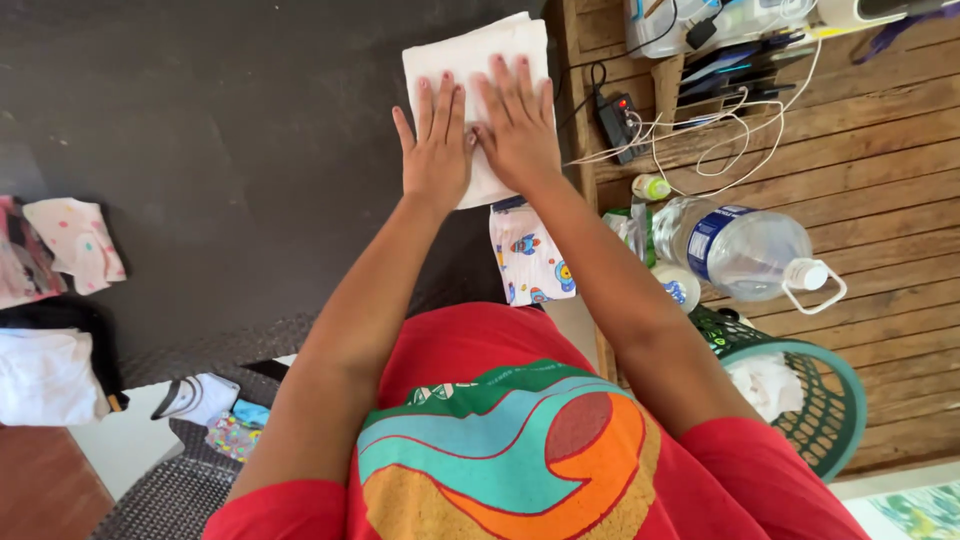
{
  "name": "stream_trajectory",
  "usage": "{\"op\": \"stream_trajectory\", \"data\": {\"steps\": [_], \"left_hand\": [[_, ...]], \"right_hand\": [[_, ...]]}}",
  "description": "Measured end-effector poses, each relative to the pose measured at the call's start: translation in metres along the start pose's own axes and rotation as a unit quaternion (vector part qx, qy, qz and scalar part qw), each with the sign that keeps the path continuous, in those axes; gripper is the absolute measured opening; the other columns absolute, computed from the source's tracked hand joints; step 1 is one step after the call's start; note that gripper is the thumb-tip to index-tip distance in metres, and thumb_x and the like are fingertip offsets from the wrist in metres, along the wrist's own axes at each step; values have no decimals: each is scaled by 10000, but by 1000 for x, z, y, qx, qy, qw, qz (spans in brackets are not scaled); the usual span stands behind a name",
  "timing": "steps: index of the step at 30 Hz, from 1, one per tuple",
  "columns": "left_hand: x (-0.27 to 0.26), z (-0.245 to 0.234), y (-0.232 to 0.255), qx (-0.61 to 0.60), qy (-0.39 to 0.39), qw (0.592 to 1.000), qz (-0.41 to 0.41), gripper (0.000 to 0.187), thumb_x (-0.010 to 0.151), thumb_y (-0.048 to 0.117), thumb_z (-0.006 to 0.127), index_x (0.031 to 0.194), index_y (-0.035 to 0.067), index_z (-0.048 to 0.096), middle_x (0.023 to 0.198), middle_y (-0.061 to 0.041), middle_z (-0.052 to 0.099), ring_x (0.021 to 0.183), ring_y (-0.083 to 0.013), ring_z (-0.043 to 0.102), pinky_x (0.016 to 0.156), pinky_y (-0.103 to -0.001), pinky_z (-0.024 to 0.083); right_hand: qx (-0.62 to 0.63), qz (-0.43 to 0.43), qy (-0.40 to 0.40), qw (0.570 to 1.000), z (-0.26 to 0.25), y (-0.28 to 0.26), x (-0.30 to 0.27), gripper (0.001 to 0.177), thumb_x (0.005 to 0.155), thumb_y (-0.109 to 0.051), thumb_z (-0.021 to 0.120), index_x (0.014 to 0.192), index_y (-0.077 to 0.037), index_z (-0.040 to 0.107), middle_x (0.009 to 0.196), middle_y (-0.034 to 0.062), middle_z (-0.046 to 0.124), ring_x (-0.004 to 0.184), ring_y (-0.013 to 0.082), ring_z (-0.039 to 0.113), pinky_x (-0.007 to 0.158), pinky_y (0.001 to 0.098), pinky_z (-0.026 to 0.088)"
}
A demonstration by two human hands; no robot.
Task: Folding various baby clothes and cloth diapers on a table.
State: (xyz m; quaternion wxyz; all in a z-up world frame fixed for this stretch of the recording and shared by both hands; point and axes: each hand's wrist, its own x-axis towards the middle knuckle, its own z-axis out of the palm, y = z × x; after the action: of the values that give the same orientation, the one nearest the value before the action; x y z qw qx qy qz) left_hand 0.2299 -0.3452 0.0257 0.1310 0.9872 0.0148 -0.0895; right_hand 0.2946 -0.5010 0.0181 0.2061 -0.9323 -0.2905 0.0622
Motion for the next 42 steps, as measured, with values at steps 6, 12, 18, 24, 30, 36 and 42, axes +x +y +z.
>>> {"op": "stream_trajectory", "data": {"steps": [6, 12, 18, 24, 30, 36, 42], "left_hand": [[-96, -36, 35, -110, 65, 988, 85, 614, 1024, 241, 568, 1563, 8, 389, 1679, -163, 266, 1568, -420, 148, 1209, -692, 149], [-177, -10, 41, -300, -11, 931, 208, 264, 925, 75, 627, 1184, 57, 678, 1218, -128, 685, 1187, -356, 626, 1052, -465, 509], [-257, 28, 87, -332, -61, 907, 251, 265, 914, 60, 613, 1166, 69, 693, 1135, -142, 705, 1086, -355, 658, 936, -439, 534], [-307, 36, 165, -296, -248, 872, 300, 274, 912, 117, 623, 1177, 100, 692, 1070, -131, 703, 1027, -342, 671, 869, -442, 539], [-319, 53, 247, -233, -284, 849, 379, 316, 891, 147, 672, 1204, 101, 688, 1096, -146, 670, 1044, -368, 628, 881, -460, 514], [-311, 115, 360, -232, -217, 831, 456, 306, 879, 135, 708, 1180, 81, 694, 1143, -143, 651, 1097, -380, 615, 929, -463, 506], [-307, 198, 455, -320, -322, 807, 377, 296, 898, 128, 696, 1185, 59, 677, 1102, -147, 661, 1020, -322, 680, 880, -396, 545]], "right_hand": [[122, -24, 121, 985, -29, -37, -126, 553, 998, -179, 691, 1501, -38, 509, 1569, 198, 457, 1474, 422, 407, 1202, 517, 380], [203, 4, 123, 971, -32, -88, -251, 290, 919, -66, 713, 1208, -41, 700, 1237, 137, 693, 1307, 351, 613, 1088, 442, 511], [147, 7, 163, 976, -36, -114, -361, 297, 866, -12, 723, 1162, -24, 702, 1203, 137, 688, 1212, 361, 636, 1067, 455, 514], [164, 147, 225, 949, -32, -112, -495, 235, 921, -17, 718, 1155, -27, 687, 1176, 154, 678, 1163, 350, 650, 1042, 429, 536], [153, 272, 301, 901, -25, -83, -568, 296, 899, -47, 740, 1192, -47, 695, 1149, 148, 690, 1122, 350, 650, 982, 427, 531], [99, 379, 315, 864, -35, 1, -647, 428, 869, -77, 770, 1285, -74, 668, 1185, 157, 700, 1106, 367, 644, 971, 426, 522], [350, 586, 282, 674, -34, 121, -705, 647, 826, -155, 746, 1431, -75, 530, 1235, 181, 668, 1003, 284, 678, 865, 375, 550]]}}
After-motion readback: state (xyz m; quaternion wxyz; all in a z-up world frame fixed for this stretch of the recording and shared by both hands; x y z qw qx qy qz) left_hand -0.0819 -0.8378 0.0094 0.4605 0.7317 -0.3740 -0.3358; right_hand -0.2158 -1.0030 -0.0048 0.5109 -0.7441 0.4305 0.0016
